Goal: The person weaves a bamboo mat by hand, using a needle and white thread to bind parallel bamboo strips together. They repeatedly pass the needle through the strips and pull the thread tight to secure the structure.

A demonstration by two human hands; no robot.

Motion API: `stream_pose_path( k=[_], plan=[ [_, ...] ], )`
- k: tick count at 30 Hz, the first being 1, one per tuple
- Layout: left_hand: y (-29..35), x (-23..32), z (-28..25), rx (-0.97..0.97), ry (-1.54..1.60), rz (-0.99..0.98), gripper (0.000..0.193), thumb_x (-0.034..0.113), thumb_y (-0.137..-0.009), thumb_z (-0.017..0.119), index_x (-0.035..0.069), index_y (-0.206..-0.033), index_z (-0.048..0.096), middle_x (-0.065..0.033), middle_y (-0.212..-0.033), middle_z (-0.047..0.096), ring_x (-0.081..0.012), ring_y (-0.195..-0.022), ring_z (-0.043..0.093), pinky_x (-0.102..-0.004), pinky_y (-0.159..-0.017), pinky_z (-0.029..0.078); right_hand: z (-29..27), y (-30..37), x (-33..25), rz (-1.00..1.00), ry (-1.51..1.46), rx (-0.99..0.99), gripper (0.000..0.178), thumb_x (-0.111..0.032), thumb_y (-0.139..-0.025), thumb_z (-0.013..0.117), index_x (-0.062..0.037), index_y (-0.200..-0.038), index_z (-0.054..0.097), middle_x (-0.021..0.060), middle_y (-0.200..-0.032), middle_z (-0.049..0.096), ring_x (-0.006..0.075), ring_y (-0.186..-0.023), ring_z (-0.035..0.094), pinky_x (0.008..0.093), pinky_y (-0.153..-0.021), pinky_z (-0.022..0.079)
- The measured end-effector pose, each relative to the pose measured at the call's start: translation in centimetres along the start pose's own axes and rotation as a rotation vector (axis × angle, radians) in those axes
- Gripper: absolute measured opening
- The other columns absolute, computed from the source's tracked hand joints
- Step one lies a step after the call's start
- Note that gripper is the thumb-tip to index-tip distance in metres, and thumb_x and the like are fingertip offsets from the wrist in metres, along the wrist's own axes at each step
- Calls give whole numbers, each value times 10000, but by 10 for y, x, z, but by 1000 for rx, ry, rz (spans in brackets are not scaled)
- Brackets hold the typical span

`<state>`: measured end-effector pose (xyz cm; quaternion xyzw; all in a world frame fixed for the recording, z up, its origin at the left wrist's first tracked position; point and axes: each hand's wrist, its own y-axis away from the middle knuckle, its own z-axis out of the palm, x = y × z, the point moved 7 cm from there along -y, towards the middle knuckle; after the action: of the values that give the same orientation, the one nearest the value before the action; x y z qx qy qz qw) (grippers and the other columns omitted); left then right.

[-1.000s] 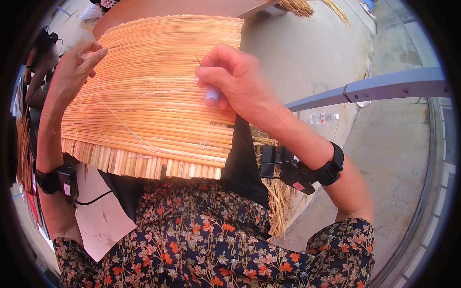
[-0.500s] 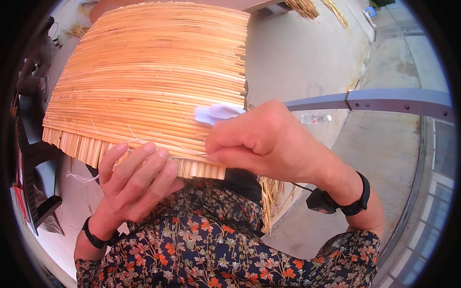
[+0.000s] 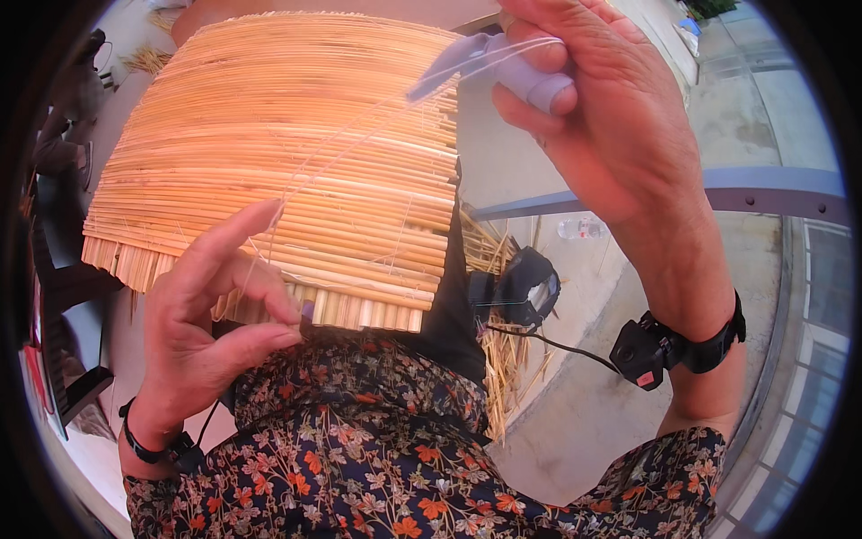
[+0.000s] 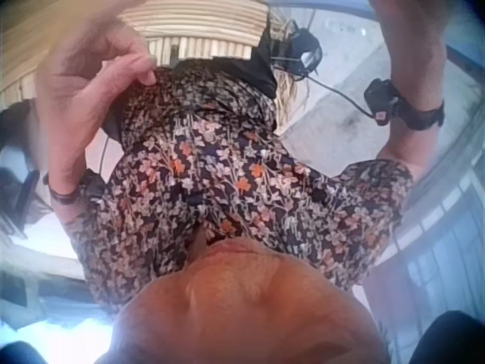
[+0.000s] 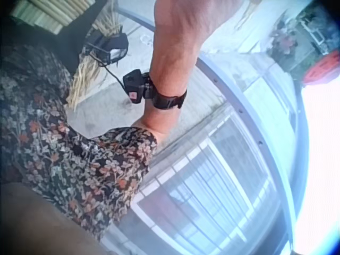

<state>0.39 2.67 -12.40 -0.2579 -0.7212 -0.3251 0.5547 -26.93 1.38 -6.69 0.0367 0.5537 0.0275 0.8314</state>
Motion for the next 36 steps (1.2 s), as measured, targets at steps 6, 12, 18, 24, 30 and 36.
stream_pose_path(
  k=[6, 12, 18, 24, 30, 36],
  plan=[
    [9, 21, -119, 85, 144, 78, 505, 266, -1016, 653, -66, -1382, 553, 53, -628, 498, 10, -414, 404, -138, -495, 412, -64, -21, 13, -126, 114, 548, 349, -172, -1024, 666, 2, -1320, 600, -76, -743, 415, 9, -559, 389, 210, -489, 308],
    [-64, 6, -219, 106, -21, 96, 480, 322, -1055, 626, 2, -1410, 585, 80, -702, 458, 26, -595, 406, -146, -640, 406, -127, -32, 41, -75, 71, 767, 159, -177, -1026, 670, -48, -1093, 607, -37, -759, 487, 33, -576, 426, 226, -503, 342],
    [-140, -85, -238, 154, -617, 89, 496, 346, -1026, 663, -19, -1361, 637, -17, -1026, 704, -96, -939, 616, -246, -856, 497, -107, -32, 65, 50, 274, 488, 112, -191, -1065, 606, -83, -1071, 576, 146, -1233, 697, 65, -654, 511, 206, -551, 434],
    [-142, -119, -319, 257, -872, -448, 569, 449, -975, 689, 3, -1326, 652, -140, -1235, 706, -206, -1177, 644, -328, -990, 496, -62, -13, 66, 7, 99, 304, 130, -177, -1042, 622, -51, -1071, 616, 50, -948, 690, 98, -770, 634, 235, -642, 526],
    [-29, 18, -157, 615, -1002, 573, 362, 252, -962, 738, -50, -1157, 697, -156, -1121, 701, -294, -1013, 676, -378, -943, 526, 0, 20, 68, 174, 751, -19, 154, -132, -978, 697, -19, -875, 677, -23, -718, 630, 66, -657, 581, 226, -587, 455],
    [26, 9, 29, 265, -1106, 862, 232, 277, -916, 733, 128, -1091, 760, -15, -1119, 704, -190, -1036, 688, -401, -976, 517, 35, 41, 64, 9, 988, -408, 56, -42, -874, 757, -16, -902, 716, 64, -802, 708, 185, -696, 650, 300, -660, 519]
  ],
)
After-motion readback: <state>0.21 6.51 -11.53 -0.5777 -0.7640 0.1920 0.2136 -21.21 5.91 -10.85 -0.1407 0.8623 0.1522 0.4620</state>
